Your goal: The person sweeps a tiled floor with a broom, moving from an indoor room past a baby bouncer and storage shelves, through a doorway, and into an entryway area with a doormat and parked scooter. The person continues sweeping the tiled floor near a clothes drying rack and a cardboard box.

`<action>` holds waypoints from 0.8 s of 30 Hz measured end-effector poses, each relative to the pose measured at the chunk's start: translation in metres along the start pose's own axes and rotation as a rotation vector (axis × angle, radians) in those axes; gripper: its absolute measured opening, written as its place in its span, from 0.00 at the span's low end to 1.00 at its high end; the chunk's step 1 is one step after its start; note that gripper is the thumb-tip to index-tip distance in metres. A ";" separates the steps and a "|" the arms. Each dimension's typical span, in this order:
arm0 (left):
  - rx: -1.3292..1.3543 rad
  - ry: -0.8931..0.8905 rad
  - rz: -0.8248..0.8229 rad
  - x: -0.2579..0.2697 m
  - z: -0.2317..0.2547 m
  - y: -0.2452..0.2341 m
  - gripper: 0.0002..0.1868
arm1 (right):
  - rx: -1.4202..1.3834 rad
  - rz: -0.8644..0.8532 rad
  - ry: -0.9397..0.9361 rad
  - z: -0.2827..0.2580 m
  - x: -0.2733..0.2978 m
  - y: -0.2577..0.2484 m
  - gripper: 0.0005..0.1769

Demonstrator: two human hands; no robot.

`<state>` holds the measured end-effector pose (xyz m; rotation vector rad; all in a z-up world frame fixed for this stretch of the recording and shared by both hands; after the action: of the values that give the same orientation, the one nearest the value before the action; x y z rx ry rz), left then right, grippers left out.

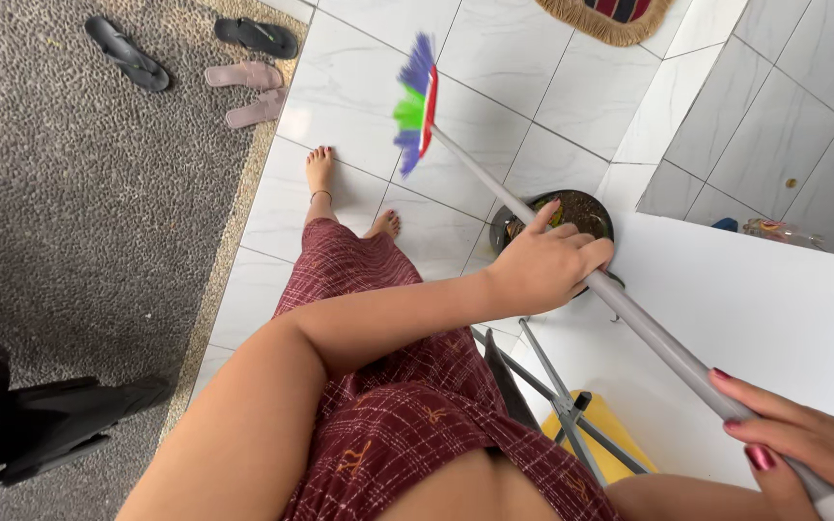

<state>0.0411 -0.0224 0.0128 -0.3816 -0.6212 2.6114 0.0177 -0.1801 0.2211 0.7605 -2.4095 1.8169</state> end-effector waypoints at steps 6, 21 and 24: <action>-0.131 -0.128 0.102 0.021 -0.051 -0.014 0.14 | -0.160 -0.049 -0.138 -0.010 -0.024 0.018 0.13; -0.115 -0.610 -0.246 0.070 -0.215 0.103 0.08 | -0.603 -0.144 -0.034 0.024 -0.093 0.176 0.08; -0.146 -0.590 -0.310 0.080 -0.222 0.109 0.09 | -0.545 -0.156 0.028 0.020 -0.083 0.189 0.08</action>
<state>0.0137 0.0072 -0.2441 0.4347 -0.9729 2.3665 0.0213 -0.1308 0.0200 0.8168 -2.5521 1.0275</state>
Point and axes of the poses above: each hand's wrist, its own x-axis away from the middle knuckle, its own y-axis out of the palm, z = x × y, the point moved 5 cm from there along -x, towards the middle knuckle, and after that the axes turned 6 degrees about x, right-handed, at the moved point
